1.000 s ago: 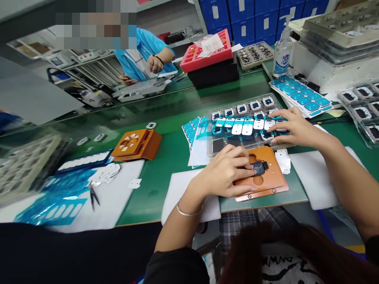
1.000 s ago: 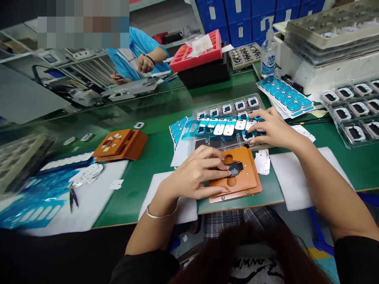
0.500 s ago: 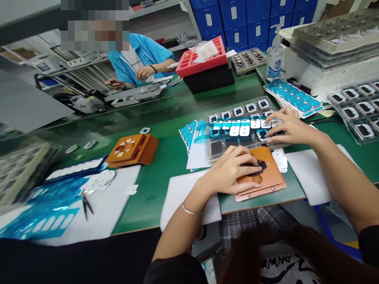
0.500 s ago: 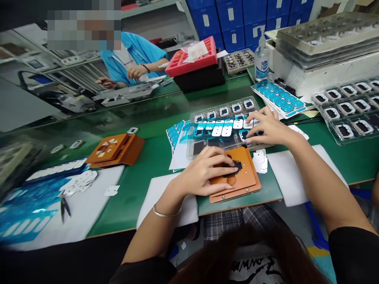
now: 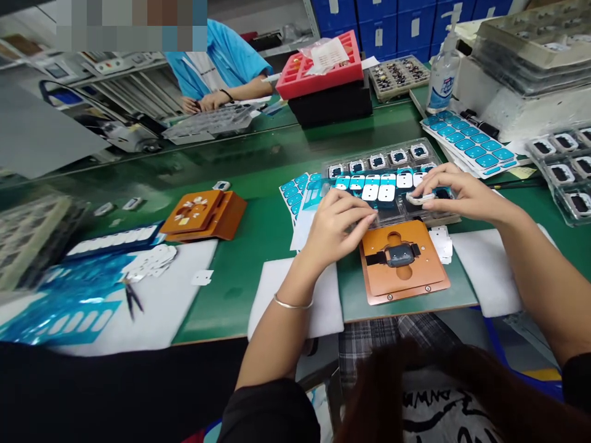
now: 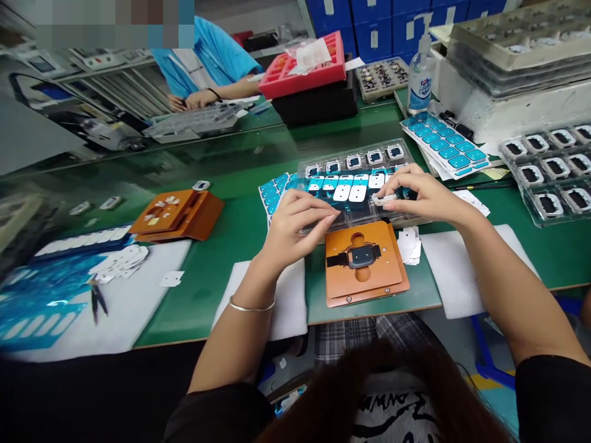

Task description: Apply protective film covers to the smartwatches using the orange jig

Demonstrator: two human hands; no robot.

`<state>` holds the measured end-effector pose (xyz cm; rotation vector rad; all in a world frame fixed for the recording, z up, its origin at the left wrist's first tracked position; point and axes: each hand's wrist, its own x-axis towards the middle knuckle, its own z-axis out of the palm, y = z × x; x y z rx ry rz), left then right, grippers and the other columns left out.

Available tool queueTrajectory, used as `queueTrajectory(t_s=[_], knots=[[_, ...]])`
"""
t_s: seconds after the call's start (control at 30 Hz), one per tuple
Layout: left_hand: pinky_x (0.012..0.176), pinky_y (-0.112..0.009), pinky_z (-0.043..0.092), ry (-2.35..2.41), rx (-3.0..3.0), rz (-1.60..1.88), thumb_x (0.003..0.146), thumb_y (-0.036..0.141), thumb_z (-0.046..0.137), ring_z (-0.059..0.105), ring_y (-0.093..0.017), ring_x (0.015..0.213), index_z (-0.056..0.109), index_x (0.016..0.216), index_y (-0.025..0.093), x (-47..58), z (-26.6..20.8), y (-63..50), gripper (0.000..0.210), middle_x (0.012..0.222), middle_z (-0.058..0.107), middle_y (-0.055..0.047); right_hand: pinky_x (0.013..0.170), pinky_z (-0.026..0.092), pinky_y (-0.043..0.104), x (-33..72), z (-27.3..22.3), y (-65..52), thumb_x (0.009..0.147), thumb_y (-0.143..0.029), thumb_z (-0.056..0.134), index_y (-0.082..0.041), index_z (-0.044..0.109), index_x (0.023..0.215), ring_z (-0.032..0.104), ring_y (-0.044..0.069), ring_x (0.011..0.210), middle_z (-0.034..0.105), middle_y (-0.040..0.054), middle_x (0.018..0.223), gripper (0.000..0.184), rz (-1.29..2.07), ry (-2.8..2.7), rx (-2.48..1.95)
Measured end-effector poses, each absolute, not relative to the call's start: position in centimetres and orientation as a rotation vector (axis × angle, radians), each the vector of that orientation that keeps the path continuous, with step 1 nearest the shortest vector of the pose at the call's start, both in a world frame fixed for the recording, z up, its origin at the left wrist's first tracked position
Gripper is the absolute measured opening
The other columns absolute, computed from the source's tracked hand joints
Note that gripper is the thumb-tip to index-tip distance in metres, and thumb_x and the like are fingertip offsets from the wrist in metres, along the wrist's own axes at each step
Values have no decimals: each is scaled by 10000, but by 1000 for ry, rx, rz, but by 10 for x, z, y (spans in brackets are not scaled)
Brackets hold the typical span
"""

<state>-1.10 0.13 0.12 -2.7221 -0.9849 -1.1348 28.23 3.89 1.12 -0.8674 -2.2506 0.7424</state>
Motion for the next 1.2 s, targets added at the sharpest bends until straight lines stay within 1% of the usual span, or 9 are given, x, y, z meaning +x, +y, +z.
queueTrajectory(t_s=[0.1,0.23,0.33,0.43,0.5,0.6,0.83,1.03,1.2], knots=[[811,-387,471,-1031,-2699,-1110,947,295,580,573,-200,885,728,936,236,-10,0,0,160,904,757,-26,853,512,393,269,21,22,973,-419,570,-268,663,1070,645,208,949,698,44,1042,201,1002,-2133,-726],[786,-364,476,-959,-2701,-1115,931,264,604,557,-203,887,732,934,213,-7,-5,0,137,914,757,-39,784,511,329,254,17,12,1005,-374,521,-252,718,1089,634,174,888,659,50,996,247,960,-2371,-576],[788,-362,472,-969,-2673,-1090,935,266,602,561,-206,897,728,986,204,-8,-7,1,150,918,756,-45,803,511,347,249,14,10,1012,-367,511,-224,729,1107,623,191,916,637,72,988,277,783,-2463,-579],[787,-364,468,-1023,-2641,-1048,943,285,591,569,-213,910,701,1097,184,-9,-8,2,214,909,752,-54,882,491,400,253,18,6,987,-376,569,-197,730,1049,615,226,997,665,93,1030,249,553,-2424,-599],[786,-363,464,-1026,-2635,-1035,945,285,586,570,-214,912,680,1144,174,-9,-9,1,246,901,751,-54,928,480,432,261,24,5,948,-393,630,-206,728,1009,606,252,1069,693,92,1115,220,520,-2475,-573],[791,-362,458,-1026,-2646,-1016,951,283,575,571,-212,913,664,1166,179,-9,-9,1,255,913,754,-45,938,497,440,272,29,7,923,-388,656,-224,722,1040,596,265,1139,695,66,1241,212,590,-2610,-580],[789,-358,446,-1046,-2642,-1006,959,284,560,574,-211,922,662,1170,177,-9,-9,1,257,923,758,-43,787,544,378,259,25,-2,915,-353,661,-181,719,1032,636,230,925,756,65,997,216,494,-2571,-546],[786,-354,442,-1054,-2629,-944,969,284,541,581,-211,926,651,1207,177,-10,-7,0,284,935,760,-40,767,527,396,247,21,-13,932,-302,645,-174,723,973,597,239,925,765,55,1039,155,347,-2580,-455],[755,-349,425,-1007,-2594,-913,967,280,546,578,-215,926,654,1190,170,-11,-7,0,271,928,750,-53,730,503,394,245,18,-14,908,-322,685,-191,713,900,568,232,872,774,53,993,135,294,-2474,-483]])
